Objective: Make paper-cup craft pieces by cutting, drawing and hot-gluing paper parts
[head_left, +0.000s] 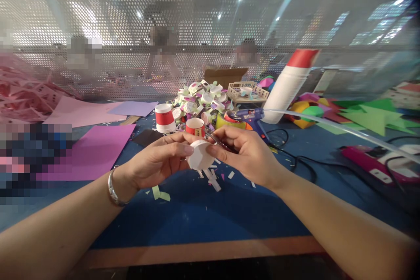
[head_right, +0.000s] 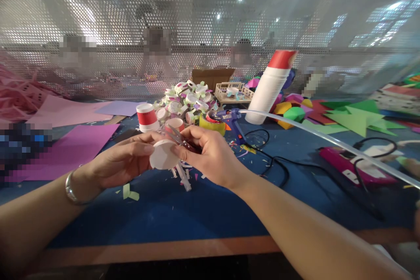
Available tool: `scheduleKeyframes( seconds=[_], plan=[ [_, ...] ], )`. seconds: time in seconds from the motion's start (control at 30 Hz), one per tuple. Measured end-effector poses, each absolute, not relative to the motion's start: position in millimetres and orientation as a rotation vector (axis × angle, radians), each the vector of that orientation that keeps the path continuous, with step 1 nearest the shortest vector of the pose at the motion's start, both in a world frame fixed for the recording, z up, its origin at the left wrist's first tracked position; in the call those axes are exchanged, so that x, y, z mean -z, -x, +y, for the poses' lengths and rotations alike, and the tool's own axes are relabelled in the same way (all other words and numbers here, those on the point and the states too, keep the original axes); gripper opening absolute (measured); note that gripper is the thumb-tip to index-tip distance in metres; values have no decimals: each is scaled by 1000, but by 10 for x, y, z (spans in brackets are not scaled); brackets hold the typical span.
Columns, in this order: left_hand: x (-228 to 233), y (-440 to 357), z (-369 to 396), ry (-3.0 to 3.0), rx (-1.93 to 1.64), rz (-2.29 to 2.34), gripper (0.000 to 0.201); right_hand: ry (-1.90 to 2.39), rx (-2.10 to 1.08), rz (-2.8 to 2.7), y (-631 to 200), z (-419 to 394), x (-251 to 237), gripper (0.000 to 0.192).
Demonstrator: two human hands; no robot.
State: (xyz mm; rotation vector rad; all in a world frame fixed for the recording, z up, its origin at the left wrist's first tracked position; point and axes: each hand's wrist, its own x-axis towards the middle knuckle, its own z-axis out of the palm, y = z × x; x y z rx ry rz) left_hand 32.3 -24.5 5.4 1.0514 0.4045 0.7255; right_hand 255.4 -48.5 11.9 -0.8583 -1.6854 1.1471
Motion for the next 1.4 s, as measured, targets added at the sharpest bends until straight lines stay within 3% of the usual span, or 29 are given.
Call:
scheduleKeyframes(
  seconds=[0.83,1.03,1.23,1.4],
  plan=[
    [-121,-215,-161,-1399,-504,328,31,830,-1082,-1986,-2631,-560,-164,22],
    [-156,-241,-179,-1439,-618,295,28,829,-1126,-1839,-2601,-537,-151,27],
    [-81,-239,-108,-1616,-820,468,50,862,-1060,-1801,-2630,-509,-133,29],
    [-12,-280,-116,-1850,-1112,568,44,919,-1077,-1831,-2629,-525,-152,32]
  ],
)
